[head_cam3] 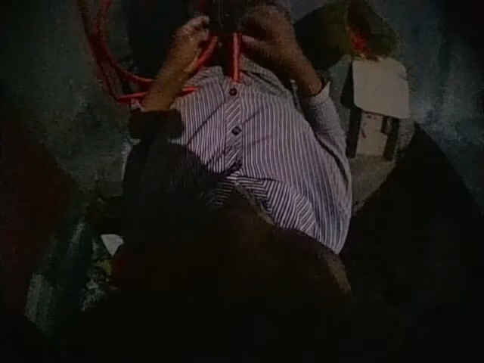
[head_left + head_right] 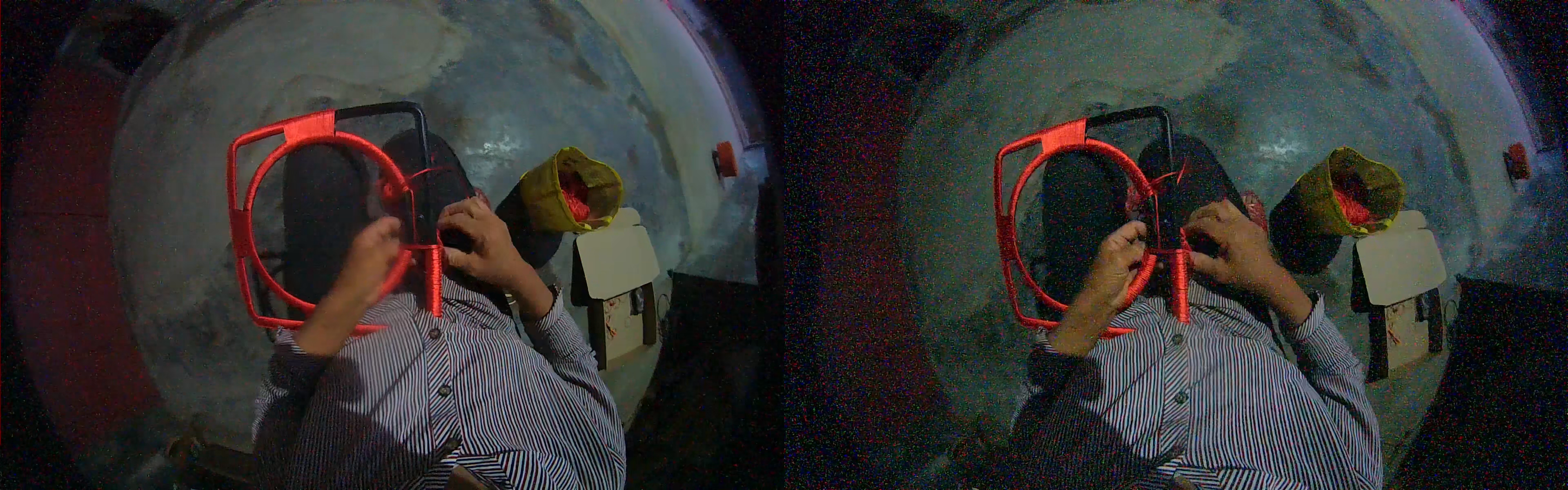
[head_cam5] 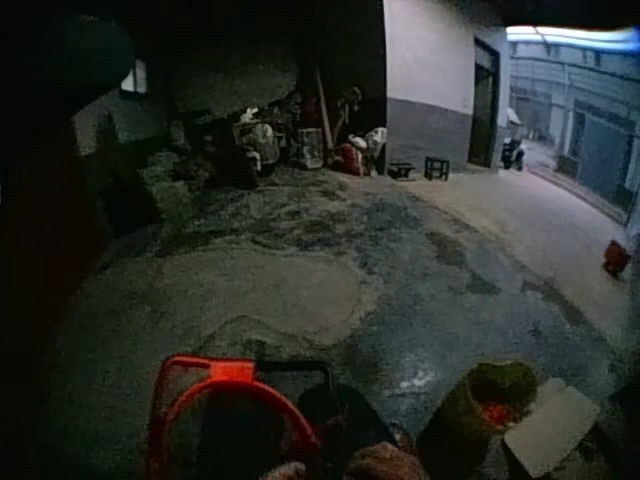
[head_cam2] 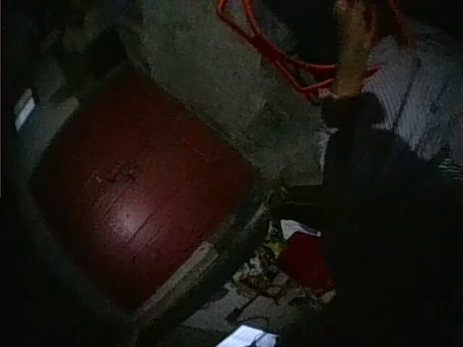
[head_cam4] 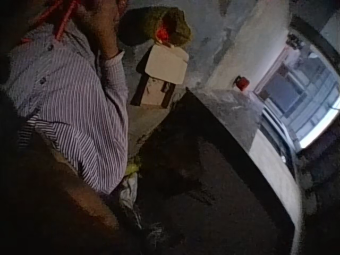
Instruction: Wrapping a red metal frame with red cord.
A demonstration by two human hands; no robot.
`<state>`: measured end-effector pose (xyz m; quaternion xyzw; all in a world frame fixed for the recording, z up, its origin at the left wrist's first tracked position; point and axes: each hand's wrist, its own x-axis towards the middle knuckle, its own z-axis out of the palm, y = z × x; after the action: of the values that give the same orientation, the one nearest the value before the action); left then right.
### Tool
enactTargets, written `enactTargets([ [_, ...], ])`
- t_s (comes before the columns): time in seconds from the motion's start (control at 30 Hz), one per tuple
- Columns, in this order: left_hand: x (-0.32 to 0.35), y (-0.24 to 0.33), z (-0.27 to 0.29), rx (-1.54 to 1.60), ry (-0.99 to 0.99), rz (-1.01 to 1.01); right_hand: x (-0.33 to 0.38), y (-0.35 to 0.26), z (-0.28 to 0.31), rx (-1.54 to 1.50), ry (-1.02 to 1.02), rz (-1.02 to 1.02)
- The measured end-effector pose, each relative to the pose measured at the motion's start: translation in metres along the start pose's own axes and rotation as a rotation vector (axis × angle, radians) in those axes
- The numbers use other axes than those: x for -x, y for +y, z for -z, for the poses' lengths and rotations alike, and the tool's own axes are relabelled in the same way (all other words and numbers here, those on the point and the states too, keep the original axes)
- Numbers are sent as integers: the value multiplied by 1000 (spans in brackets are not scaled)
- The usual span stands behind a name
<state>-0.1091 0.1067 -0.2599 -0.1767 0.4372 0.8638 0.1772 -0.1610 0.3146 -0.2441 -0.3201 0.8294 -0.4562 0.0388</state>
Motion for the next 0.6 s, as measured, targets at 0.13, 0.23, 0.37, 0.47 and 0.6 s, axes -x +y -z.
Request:
enactTargets([
  [0.13,-1,4,-2,-40,-19,5,-2,-11,-4,145,6,15],
  [0.23,4,11,-10,1,1,55,1,-12,-9,91,72,-51],
  [0.37,3,8,-6,11,-11,54,10,13,15,-263,112,-185],
  [0.47,2,8,-2,-27,-3,63,16,-3,47,-683,250,-24],
  [0.6,1,7,-3,35,-59,36,47,-12,90,-1360,-68,211],
])
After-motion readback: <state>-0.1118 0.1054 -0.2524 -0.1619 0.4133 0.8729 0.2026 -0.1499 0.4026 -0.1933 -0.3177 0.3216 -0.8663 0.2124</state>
